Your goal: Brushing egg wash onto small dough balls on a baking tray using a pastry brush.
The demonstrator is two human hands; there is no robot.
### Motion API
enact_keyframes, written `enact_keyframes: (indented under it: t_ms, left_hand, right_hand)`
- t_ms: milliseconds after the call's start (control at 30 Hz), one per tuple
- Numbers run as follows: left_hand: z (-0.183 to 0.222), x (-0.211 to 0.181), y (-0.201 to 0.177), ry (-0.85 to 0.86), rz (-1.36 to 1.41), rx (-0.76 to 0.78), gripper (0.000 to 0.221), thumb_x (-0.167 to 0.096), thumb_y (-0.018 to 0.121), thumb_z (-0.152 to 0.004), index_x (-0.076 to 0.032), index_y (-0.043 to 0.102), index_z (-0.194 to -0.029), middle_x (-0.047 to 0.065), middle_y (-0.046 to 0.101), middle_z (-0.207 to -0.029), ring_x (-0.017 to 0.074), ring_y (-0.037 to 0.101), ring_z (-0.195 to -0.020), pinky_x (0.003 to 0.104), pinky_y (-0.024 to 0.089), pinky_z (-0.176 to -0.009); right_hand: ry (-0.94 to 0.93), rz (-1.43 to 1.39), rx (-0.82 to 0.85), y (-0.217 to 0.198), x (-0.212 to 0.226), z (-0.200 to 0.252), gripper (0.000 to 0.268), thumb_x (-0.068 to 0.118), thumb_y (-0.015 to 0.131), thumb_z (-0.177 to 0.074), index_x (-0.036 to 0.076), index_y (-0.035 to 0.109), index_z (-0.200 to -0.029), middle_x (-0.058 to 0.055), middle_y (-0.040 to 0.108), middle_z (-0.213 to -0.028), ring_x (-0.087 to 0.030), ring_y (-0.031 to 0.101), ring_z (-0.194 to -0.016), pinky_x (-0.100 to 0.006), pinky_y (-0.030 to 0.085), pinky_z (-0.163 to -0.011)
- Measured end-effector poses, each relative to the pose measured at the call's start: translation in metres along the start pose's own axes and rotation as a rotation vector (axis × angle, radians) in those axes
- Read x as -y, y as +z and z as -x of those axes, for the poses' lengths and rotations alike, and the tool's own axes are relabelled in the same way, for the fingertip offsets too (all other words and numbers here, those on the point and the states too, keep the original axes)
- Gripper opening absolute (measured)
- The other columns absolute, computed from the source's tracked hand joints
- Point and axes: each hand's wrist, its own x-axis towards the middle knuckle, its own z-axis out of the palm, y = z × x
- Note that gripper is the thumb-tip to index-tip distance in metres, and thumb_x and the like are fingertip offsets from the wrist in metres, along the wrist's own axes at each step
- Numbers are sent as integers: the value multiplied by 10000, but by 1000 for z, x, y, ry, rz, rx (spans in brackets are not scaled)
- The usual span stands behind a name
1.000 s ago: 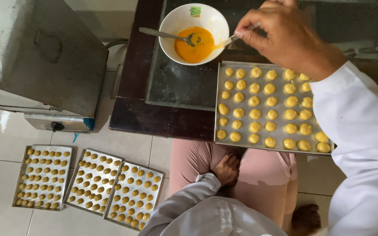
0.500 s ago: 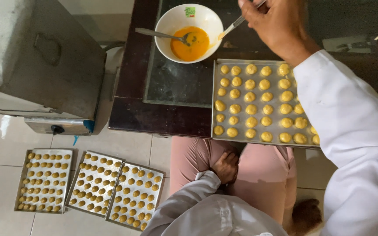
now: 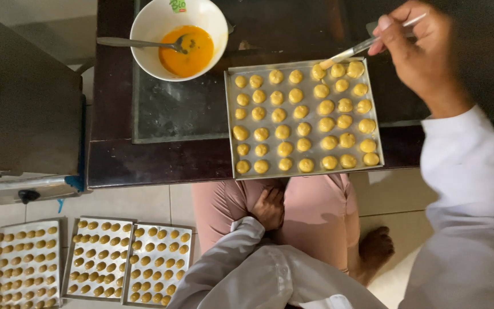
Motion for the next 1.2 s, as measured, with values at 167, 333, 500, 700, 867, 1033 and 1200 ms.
enact_keyframes:
  t_ms: [167, 333, 500, 700, 867, 1033, 1200]
  left_hand:
    - [1, -2, 6, -18, -29, 31, 320, -267, 550, -762, -18, 738, -833, 141, 618, -933, 361, 524, -997, 462, 351, -1039]
    - [-5, -2, -2, -3, -11, 38, 277, -212, 548, -784, -7, 729, -827, 147, 613, -916, 349, 531, -972, 452, 371, -1005]
    - [-6, -2, -1, -6, 6, 28, 308, -238, 555, -741, 3, 730, -816, 160, 623, -919, 356, 534, -987, 447, 368, -1031]
    - [-7, -1, -1, 10, -27, 18, 332, -201, 537, -816, 49, 724, -930, 189, 635, -968, 379, 543, -1077, 451, 364, -1082]
    - [-2, 0, 8, -19, -42, 26, 339, -234, 527, -831, 26, 717, -938, 164, 631, -979, 358, 542, -1038, 447, 366, -1040]
    - [-6, 0, 1, -5, -22, 64, 376, -256, 559, -782, 42, 728, -938, 197, 644, -1050, 372, 546, -1097, 463, 345, -1086]
    - [1, 2, 14, -15, -46, 64, 395, -261, 539, -817, 39, 721, -998, 169, 645, -1038, 368, 542, -1065, 464, 362, -1044]
  right_hand:
    - [36, -57, 9, 17, -28, 0, 203, 138, 552, -1207, -1, 581, -1062, -128, 664, -879, -171, 651, -820, -278, 495, -826]
    - [32, -129, -182, 14, -47, 8, 237, 210, 533, -1206, 16, 510, -1073, -133, 633, -984, -202, 675, -770, -264, 479, -693]
    - [-519, 393, -8, 12, -6, 20, 242, 88, 571, -1105, -25, 594, -892, -135, 664, -863, -299, 571, -797, -501, 396, -1088]
    - [-726, 587, -4, 17, 6, 22, 221, 122, 582, -1052, 74, 623, -841, -32, 663, -817, -233, 633, -769, -535, 376, -1055]
    - [-728, 470, -29, 17, 14, 26, 254, 109, 535, -1032, 45, 572, -789, -44, 652, -736, -240, 629, -672, -528, 349, -1062]
    - [-568, 369, -65, 22, -6, 26, 284, 94, 537, -1074, 27, 540, -798, -95, 653, -758, -252, 517, -635, -524, 356, -1075]
    - [-327, 341, -84, 18, -18, 32, 386, 213, 482, -1169, 23, 669, -890, -61, 642, -832, -373, 473, -1261, -471, 401, -1140]
